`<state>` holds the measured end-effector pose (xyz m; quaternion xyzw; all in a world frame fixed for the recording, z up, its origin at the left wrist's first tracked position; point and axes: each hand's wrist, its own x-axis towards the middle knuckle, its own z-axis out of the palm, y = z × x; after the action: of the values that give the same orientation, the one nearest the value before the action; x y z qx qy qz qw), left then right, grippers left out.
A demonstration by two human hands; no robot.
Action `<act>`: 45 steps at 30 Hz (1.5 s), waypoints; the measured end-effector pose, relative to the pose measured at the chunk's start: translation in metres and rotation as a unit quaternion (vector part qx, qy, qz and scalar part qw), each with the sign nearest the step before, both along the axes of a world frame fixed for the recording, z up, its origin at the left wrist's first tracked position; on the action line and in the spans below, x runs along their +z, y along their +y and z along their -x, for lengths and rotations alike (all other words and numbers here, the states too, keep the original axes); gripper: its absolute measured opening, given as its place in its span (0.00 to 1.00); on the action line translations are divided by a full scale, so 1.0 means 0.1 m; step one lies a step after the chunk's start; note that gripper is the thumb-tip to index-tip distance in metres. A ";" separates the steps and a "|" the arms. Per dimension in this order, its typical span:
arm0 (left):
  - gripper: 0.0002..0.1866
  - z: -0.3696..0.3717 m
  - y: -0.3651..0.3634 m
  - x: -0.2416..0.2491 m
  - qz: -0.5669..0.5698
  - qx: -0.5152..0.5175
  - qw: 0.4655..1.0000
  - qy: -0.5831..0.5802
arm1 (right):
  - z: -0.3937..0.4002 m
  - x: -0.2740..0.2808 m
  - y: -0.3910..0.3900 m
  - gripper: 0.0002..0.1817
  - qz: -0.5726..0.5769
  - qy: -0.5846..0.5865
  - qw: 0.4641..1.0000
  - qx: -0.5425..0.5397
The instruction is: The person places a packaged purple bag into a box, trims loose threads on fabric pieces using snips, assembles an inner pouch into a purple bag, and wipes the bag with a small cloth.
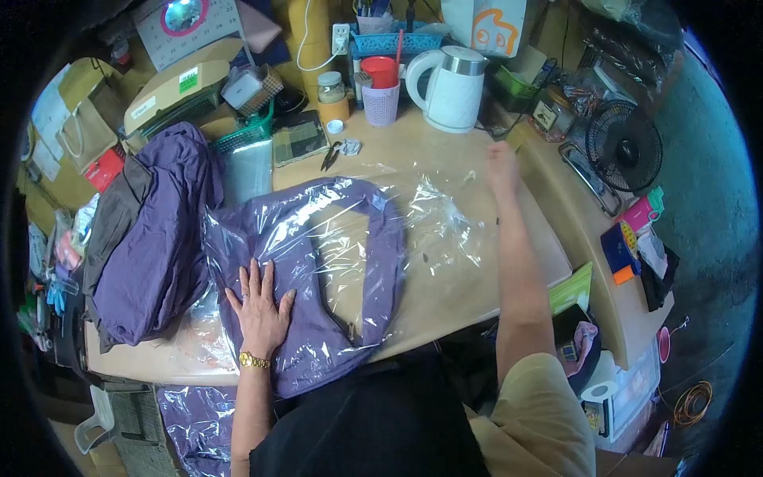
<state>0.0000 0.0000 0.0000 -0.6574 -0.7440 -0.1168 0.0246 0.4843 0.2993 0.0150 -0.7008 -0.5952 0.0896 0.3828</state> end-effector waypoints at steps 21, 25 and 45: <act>0.36 0.00 -0.01 -0.06 -0.035 0.012 0.999 -0.010 | 1.02 0.10 -1.31 0.30 0.076 0.065 0.963 0.249; 0.33 0.04 -0.01 -0.06 -0.039 0.005 0.999 -0.025 | 0.92 0.54 -1.23 0.27 0.097 0.361 0.875 0.308; 0.35 0.07 0.03 -0.07 -0.062 0.025 0.996 -0.057 | 0.87 0.78 -0.75 0.19 0.003 0.272 0.920 0.281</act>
<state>-0.0072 0.0032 -0.0066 -0.6280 -0.7519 -0.1989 0.0260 0.3970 0.2247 0.0934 -0.4542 -0.6404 0.3830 0.4867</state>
